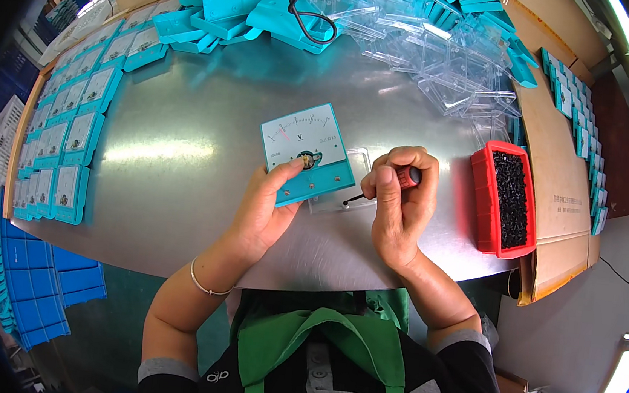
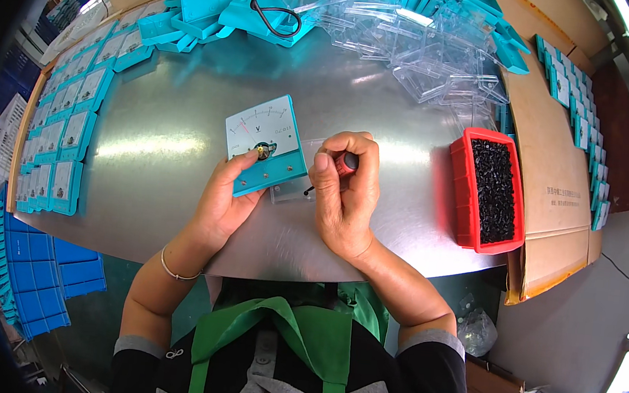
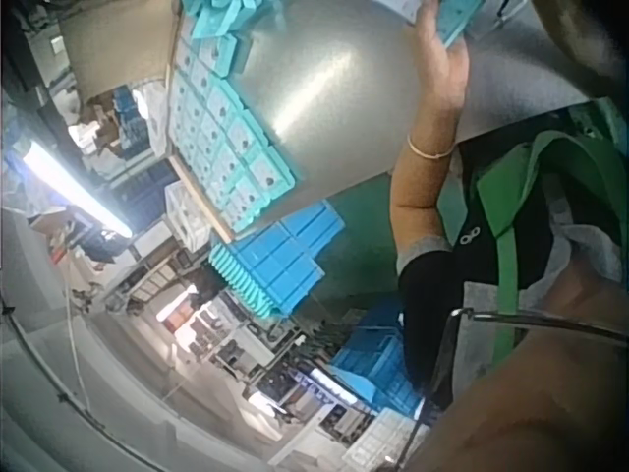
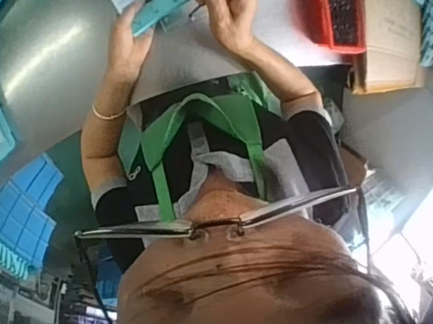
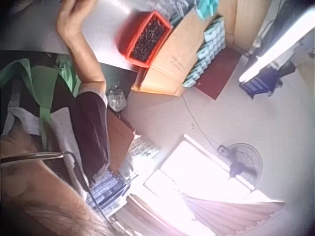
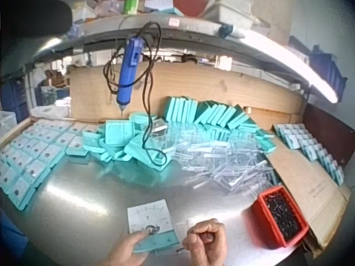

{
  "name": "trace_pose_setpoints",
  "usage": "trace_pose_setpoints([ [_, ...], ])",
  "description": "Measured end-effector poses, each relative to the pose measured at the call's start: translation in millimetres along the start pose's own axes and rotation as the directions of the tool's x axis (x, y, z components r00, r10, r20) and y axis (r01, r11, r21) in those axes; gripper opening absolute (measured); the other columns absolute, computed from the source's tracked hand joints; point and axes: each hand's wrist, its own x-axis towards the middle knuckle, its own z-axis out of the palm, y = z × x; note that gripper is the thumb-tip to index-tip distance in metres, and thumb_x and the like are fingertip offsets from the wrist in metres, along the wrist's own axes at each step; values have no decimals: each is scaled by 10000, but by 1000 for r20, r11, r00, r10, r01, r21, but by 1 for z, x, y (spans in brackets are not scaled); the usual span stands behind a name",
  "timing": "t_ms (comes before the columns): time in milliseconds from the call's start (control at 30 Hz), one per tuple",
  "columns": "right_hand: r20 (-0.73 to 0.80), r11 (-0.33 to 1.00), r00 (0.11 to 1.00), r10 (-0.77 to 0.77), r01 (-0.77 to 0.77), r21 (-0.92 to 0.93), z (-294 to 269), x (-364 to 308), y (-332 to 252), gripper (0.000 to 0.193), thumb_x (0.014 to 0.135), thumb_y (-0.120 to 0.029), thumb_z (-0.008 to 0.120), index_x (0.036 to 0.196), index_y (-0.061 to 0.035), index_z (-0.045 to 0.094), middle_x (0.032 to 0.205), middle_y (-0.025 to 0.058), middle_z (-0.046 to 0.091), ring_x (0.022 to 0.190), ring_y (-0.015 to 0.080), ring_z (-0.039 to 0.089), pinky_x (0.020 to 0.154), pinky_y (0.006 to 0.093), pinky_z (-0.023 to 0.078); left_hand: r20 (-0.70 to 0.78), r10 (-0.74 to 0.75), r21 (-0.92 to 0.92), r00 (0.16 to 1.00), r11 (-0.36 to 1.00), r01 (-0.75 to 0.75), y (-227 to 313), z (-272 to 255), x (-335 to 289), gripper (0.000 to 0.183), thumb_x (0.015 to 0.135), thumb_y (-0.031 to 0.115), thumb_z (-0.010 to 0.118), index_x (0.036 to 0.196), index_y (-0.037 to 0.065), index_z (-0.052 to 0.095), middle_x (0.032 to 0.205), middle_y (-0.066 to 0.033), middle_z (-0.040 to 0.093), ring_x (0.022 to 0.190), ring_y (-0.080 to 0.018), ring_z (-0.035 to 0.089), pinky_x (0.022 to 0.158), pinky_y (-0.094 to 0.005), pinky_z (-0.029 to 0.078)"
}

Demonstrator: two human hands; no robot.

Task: The person assembles small teal electrical devices by inserting a clear plastic cover over the dial, securing it with screws using a screwdriver, and placing the finished unit into a teal case. The process is repeated for multiple units on a metal workbench.

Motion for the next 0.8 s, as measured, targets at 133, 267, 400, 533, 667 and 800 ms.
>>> trace_pose_setpoints([
  [133,-13,1000,1000,1,-1,15,2,1,-3,134,925,12,506,1035,-8,432,876,40,401,667,76,402,556,205,395,-2,6,6,1000,1000,-6,-1,-1,1,320,896,134,555,1184,4,502,1108,-92,608,1012,-185,594,907,-350,473],
  [267,1,999,1000,8,-8,-37,0,-1,2,129,924,12,509,1026,-13,434,879,43,405,685,83,412,583,212,389,9,5,10,1000,1000,-5,-1,-2,1,317,898,135,553,1183,7,503,1107,-89,608,1014,-182,593,905,-346,473],
  [400,99,993,995,-35,46,-109,-3,-2,3,117,896,34,510,986,-22,460,864,48,445,712,95,431,621,223,375,-5,-1,6,1000,1000,1,0,0,-1,312,902,138,551,1182,9,505,1107,-84,609,1015,-182,592,907,-344,470],
  [533,278,968,960,15,-84,236,-8,3,3,118,820,61,488,908,-13,515,823,47,524,688,81,444,605,220,372,18,4,0,1000,1000,-4,-1,-5,1,309,904,146,553,1178,10,509,1104,-82,610,1018,-183,590,915,-346,464],
  [667,316,920,929,192,-283,273,-7,17,3,102,848,36,490,925,0,545,725,8,530,590,45,448,522,218,364,7,6,-11,1000,1000,-6,-2,-2,0,308,908,156,553,1176,11,512,1097,-90,612,1014,-188,595,898,-351,475],
  [800,265,961,956,124,-183,210,-4,14,12,105,858,39,466,926,0,536,704,16,521,574,47,446,509,218,366,7,-31,18,1000,999,31,5,0,-4,349,891,175,595,1181,4,500,1104,-94,600,983,-193,605,830,-371,506],
])
